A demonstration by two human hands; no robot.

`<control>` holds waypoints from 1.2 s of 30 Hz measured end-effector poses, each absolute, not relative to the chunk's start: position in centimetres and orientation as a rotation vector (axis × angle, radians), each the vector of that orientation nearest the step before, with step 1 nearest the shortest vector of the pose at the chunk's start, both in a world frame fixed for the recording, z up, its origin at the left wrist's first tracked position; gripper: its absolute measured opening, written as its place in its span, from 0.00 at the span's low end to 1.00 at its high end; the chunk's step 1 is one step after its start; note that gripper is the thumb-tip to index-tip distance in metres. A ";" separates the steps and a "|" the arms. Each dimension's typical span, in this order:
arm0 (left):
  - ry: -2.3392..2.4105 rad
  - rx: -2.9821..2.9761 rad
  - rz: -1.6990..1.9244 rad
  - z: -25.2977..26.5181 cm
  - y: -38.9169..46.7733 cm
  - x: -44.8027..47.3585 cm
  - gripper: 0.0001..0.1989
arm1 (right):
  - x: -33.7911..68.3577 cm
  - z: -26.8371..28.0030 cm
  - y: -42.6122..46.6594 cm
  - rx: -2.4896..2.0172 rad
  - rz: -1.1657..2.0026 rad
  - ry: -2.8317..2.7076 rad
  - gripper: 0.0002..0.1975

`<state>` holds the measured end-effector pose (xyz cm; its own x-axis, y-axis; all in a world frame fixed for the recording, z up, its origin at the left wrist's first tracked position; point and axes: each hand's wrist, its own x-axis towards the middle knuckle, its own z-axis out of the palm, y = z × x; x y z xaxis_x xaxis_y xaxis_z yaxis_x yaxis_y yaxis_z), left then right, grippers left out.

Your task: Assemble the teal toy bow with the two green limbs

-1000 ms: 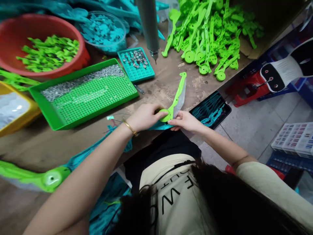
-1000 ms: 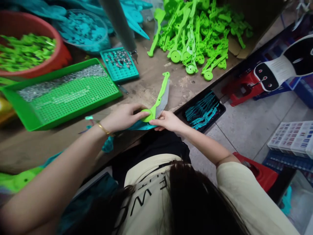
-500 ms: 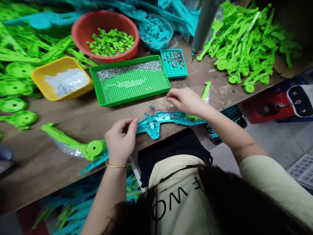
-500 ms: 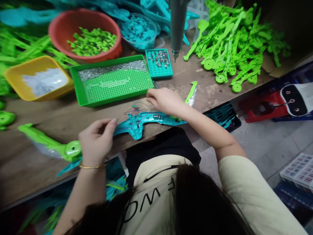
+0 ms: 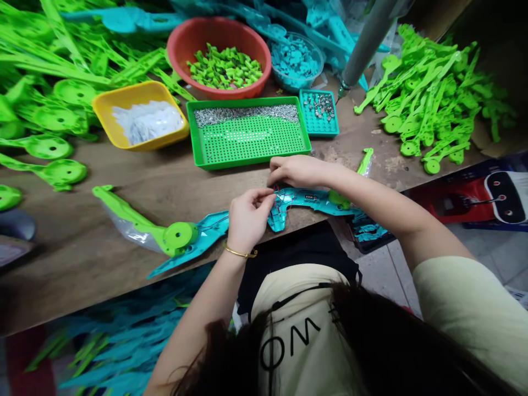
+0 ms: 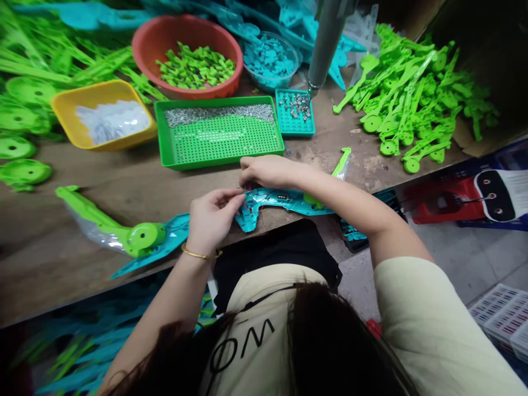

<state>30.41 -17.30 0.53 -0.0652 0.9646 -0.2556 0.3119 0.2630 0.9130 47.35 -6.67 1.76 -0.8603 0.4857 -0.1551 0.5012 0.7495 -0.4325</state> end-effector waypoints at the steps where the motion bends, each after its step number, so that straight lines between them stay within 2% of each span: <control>1: 1.555 1.187 0.866 0.4 -17.5 30.4 0.18 | 47.4 1.7 -6.7 0.824 -0.700 2.922 0.14; 5: 1.515 1.069 0.911 -0.1 -18.0 30.4 0.25 | 47.6 2.3 -7.2 0.848 -0.529 2.966 0.11; 7: 1.548 1.112 0.905 -0.2 -18.1 30.4 0.22 | 47.7 2.8 -7.5 0.854 -0.494 2.962 0.10; 10: 1.584 1.231 0.858 -0.1 -18.2 30.4 0.16 | 47.9 3.8 -7.8 0.794 -0.640 2.981 0.11; 13: 1.596 1.311 0.831 0.0 -18.1 30.6 0.14 | 48.3 4.6 -7.9 0.710 -0.833 3.020 0.15; 16: 1.607 1.400 0.834 0.0 -17.9 30.9 0.13 | 48.6 5.0 -7.7 0.752 -0.840 3.029 0.15; 22: 1.626 1.662 0.834 -0.1 -17.6 31.6 0.12 | 48.5 5.0 -7.8 0.775 -0.653 2.970 0.16; 26: 1.588 1.864 0.815 -0.1 -17.7 32.0 0.12 | 48.3 4.8 -8.0 0.778 -0.312 2.851 0.09; 29: 1.531 2.001 0.817 -0.5 -17.8 32.1 0.12 | 48.5 4.3 -8.2 0.788 -0.087 2.924 0.11; 31: 1.507 2.089 0.827 -0.9 -17.9 32.2 0.13 | 48.7 3.6 -8.4 0.810 -0.056 2.982 0.12; 36: 1.508 2.215 0.930 -2.0 -17.9 32.2 0.13 | 49.3 2.2 -9.1 0.986 -0.215 2.955 0.12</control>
